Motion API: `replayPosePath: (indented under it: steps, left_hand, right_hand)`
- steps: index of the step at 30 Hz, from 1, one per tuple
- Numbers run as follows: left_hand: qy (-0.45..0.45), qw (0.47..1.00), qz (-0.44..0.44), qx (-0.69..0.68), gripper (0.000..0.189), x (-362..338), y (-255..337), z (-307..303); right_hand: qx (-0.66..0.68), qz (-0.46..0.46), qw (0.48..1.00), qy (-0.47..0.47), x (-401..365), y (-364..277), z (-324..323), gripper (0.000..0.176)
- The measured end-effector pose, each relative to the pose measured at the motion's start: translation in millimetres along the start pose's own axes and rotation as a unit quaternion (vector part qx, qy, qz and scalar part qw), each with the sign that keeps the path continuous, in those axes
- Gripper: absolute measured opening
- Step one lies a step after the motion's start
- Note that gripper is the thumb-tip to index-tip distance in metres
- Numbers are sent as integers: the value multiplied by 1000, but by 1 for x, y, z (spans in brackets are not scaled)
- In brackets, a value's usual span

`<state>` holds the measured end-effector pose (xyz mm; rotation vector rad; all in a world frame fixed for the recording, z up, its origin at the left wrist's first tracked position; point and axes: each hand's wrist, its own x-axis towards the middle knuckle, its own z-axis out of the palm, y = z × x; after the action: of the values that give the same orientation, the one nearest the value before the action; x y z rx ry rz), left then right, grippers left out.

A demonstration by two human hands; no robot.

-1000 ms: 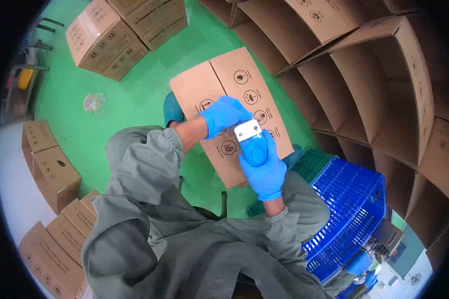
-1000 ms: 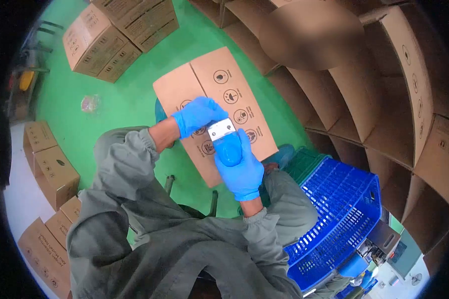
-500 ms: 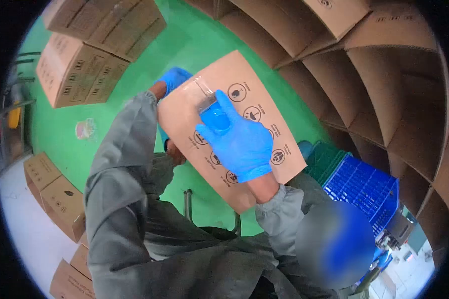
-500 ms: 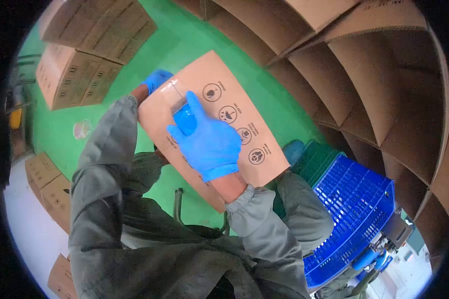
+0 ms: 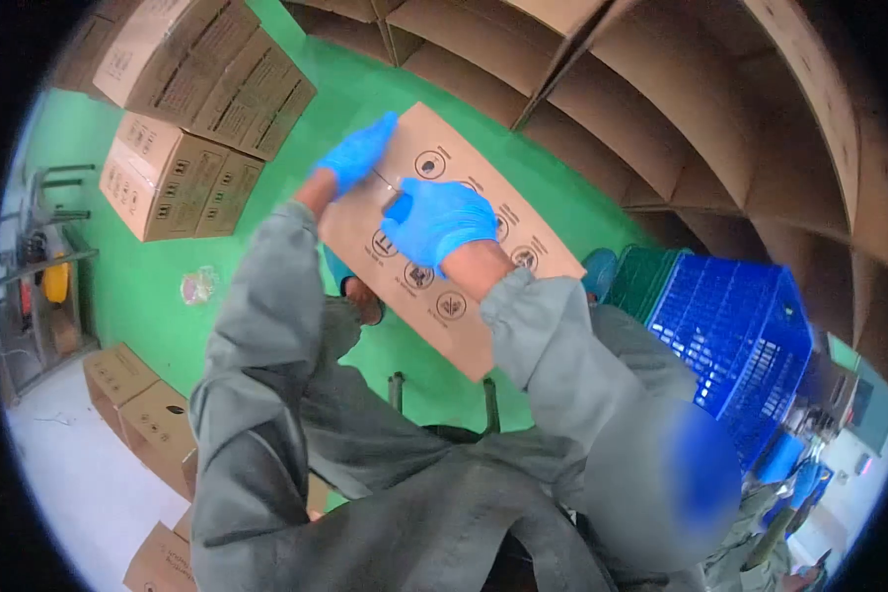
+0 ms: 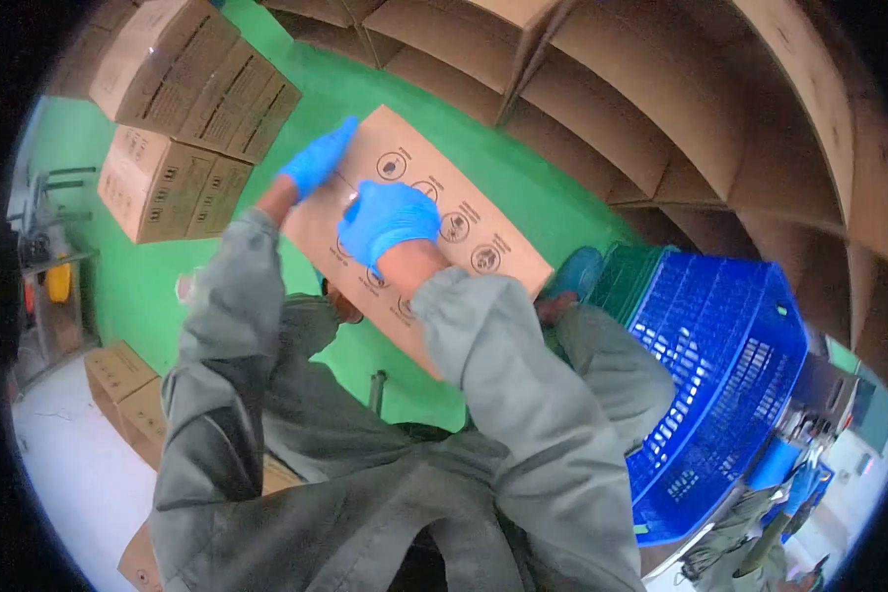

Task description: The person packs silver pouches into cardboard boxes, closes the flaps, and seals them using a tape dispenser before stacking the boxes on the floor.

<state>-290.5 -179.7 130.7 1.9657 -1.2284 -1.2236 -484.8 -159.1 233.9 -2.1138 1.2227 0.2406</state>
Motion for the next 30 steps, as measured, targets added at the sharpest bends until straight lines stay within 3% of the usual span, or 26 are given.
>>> replayPosePath:
  steps: [1,2,3,5,8,12,14,16,18,19,20,21,22,23,24,25,26,28,30]
  left_hand:
    - [86,979,10,183,69,-7,17,24]
    - [169,919,22,355,76,-13,27,53]
    - [167,917,30,362,76,-23,31,81]
    - [208,853,170,447,77,-52,36,135]
    - [217,860,169,430,73,-94,55,190]
    - [112,856,235,447,66,-162,70,251]
    - [54,843,269,464,67,-191,73,276]
    - [-8,821,303,484,67,-210,52,294]
    - [-31,625,361,691,68,-207,-3,319]
    - [-35,616,375,692,68,-202,2,319]
    - [-46,785,322,527,65,-195,11,321]
    - [-60,910,244,331,63,-191,19,322]
    - [-74,980,142,119,61,-191,22,321]
    - [-82,992,21,-97,59,-193,19,320]
    - [-75,943,-104,-308,57,-194,19,320]
    - [-19,941,-78,-329,55,-190,17,325]
    - [-17,941,-82,-328,55,-189,11,328]
    - [-59,877,-159,-449,57,-185,0,336]
    - [-69,846,-198,-491,58,-184,-10,335]
  right_hand:
    - [-6,12,1000,-28,-12,8,-3,48]
    - [-25,17,999,-24,-31,22,1,47]
    - [-44,24,999,-19,-56,41,6,46]
    - [-37,39,999,-4,-117,81,8,46]
    - [-37,72,997,5,-195,138,19,48]
    - [-57,87,994,33,-240,208,71,49]
    - [-12,133,991,-5,-231,214,73,40]
    - [-5,146,989,-7,-210,241,116,38]
    - [-5,160,987,-6,-197,247,136,36]
    - [-3,159,987,12,-188,242,136,33]
    - [-4,158,987,29,-180,241,138,30]
    - [-7,128,991,31,-174,241,142,32]
    - [2,136,990,30,-166,240,150,32]
    - [15,134,989,55,-158,237,159,33]
    - [24,129,988,80,-152,234,168,34]
    - [1,126,985,121,-146,232,176,28]
    - [4,125,985,117,-138,226,189,28]
    - [-168,188,958,134,-117,214,209,20]
    - [-220,228,936,151,-110,200,227,19]
